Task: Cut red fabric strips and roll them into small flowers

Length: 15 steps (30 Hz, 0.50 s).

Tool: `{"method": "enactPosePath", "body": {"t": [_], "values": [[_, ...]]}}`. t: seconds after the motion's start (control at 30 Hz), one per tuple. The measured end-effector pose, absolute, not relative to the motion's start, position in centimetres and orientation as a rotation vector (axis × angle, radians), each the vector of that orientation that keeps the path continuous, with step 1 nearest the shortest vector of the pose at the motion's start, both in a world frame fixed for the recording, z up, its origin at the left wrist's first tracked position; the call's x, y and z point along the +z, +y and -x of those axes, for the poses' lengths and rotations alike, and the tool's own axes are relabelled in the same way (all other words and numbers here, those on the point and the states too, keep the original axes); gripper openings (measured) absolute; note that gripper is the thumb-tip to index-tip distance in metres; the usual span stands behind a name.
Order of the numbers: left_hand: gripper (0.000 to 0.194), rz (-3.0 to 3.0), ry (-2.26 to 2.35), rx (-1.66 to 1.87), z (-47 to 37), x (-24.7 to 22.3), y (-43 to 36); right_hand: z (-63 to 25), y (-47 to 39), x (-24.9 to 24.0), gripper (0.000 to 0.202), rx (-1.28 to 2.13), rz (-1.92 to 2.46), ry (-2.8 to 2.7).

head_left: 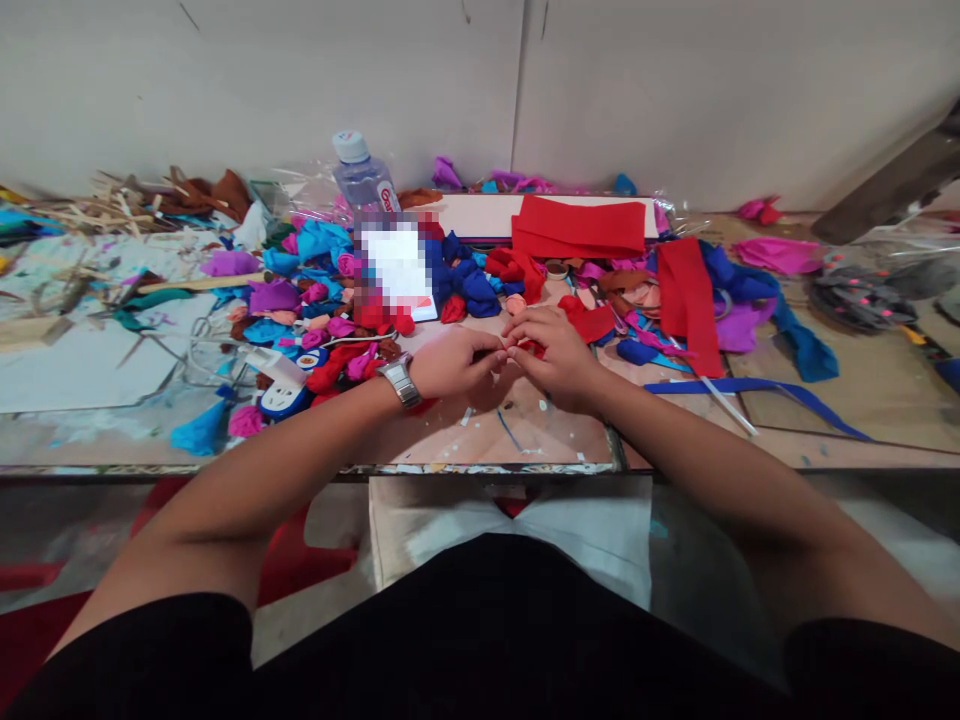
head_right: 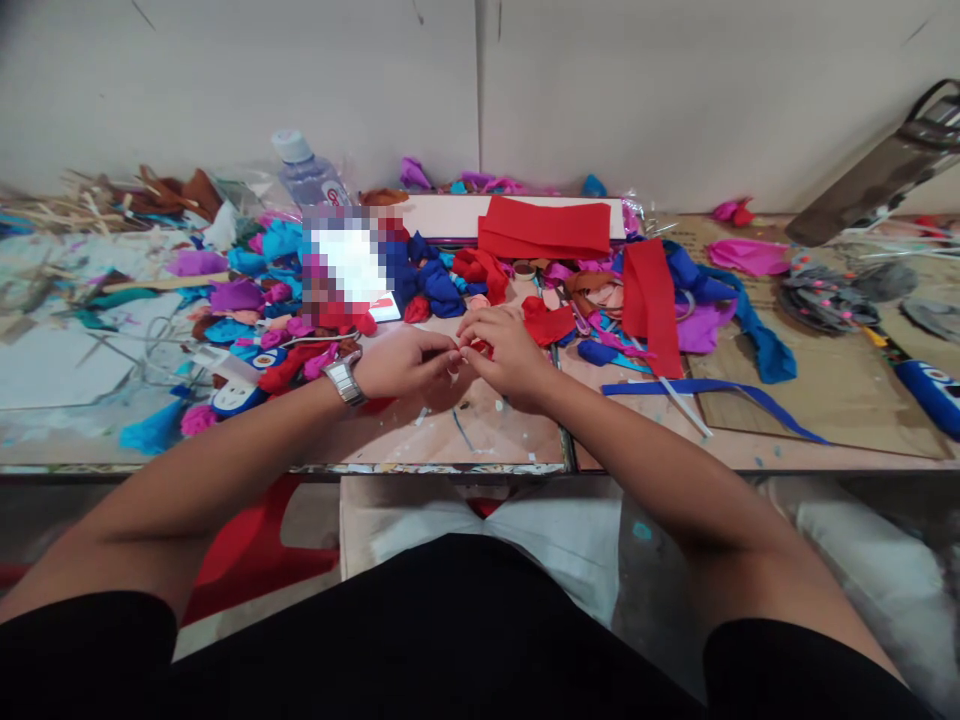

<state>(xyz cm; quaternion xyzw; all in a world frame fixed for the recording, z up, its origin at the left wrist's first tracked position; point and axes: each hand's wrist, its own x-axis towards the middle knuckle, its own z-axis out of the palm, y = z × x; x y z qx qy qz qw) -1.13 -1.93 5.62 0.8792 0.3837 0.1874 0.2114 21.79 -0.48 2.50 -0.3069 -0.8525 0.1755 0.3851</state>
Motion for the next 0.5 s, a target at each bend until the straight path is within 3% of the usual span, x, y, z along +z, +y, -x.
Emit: {"method": "enactPosePath", "body": {"t": [0.5], "values": [[0.034,-2.404,1.147,0.489,0.3,5.6,-2.6,-21.6,0.1,1.4,0.007,0.443,0.783,-2.209]]}}
